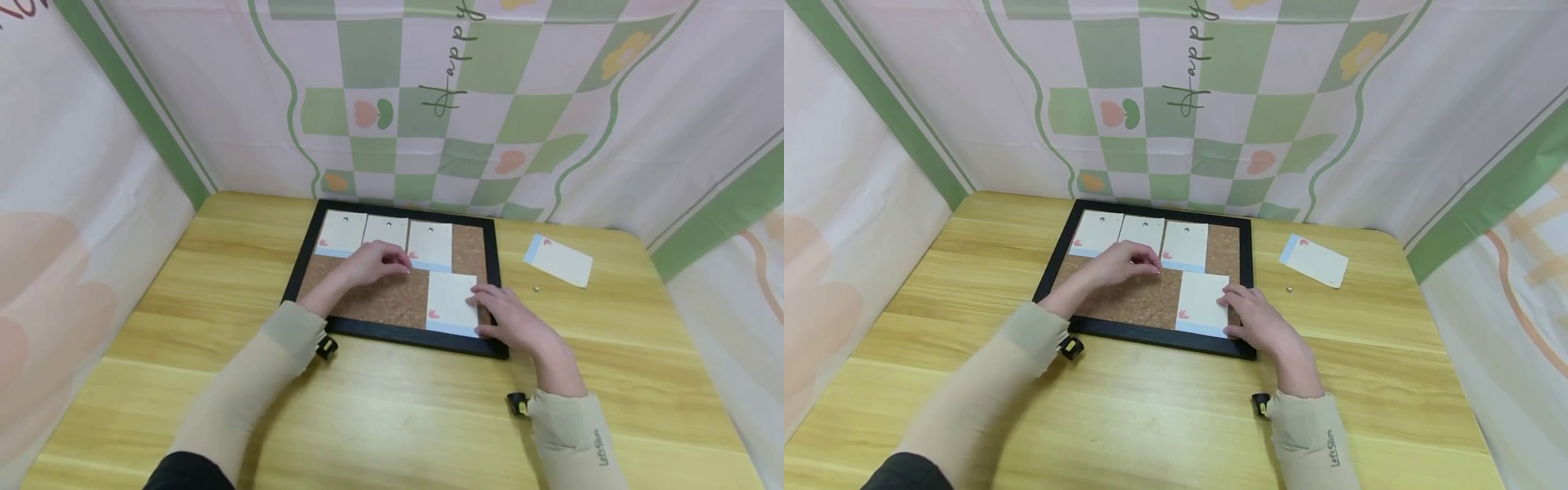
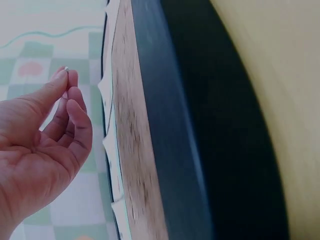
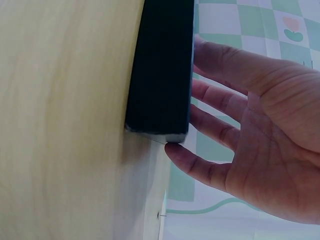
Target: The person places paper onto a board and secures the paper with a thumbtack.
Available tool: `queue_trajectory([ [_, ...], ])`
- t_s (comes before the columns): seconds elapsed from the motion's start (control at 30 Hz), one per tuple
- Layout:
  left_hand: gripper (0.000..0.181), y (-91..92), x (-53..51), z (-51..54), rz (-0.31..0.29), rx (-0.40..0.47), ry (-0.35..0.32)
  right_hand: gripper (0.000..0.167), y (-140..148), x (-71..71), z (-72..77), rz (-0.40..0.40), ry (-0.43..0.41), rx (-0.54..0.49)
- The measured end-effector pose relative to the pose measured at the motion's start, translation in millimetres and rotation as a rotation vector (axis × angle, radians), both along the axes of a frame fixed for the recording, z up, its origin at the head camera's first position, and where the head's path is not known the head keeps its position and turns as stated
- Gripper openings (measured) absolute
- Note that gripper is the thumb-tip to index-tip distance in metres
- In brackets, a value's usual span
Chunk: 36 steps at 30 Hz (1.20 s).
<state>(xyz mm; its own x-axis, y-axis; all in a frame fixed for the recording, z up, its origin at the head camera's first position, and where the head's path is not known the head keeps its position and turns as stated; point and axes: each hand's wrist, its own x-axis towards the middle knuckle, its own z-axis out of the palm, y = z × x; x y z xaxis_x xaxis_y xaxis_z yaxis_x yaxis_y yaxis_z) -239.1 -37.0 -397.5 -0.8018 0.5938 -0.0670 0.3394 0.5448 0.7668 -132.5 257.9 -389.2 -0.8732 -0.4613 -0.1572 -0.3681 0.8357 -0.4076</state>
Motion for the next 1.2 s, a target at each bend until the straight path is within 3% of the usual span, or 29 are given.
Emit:
queue_trajectory([
  [0.23, 0.016, 24.3, 4.6, 0.5, -0.012, 0.013, -0.021, 0.047, 0, -1.0, -1.0, -0.009, -0.006, 0.001],
  [0.73, 0.013, 72.8, 7.4, -6.0, 0.008, -0.063, -0.022, 0.047, 0, -1.1, -0.3, -0.017, -0.017, 0.019],
  [1.2, 0.009, 95.5, 7.0, -11.9, 0.116, -0.122, 0.013, 0.046, 0, -2.3, -1.3, -0.022, -0.019, 0.023],
])
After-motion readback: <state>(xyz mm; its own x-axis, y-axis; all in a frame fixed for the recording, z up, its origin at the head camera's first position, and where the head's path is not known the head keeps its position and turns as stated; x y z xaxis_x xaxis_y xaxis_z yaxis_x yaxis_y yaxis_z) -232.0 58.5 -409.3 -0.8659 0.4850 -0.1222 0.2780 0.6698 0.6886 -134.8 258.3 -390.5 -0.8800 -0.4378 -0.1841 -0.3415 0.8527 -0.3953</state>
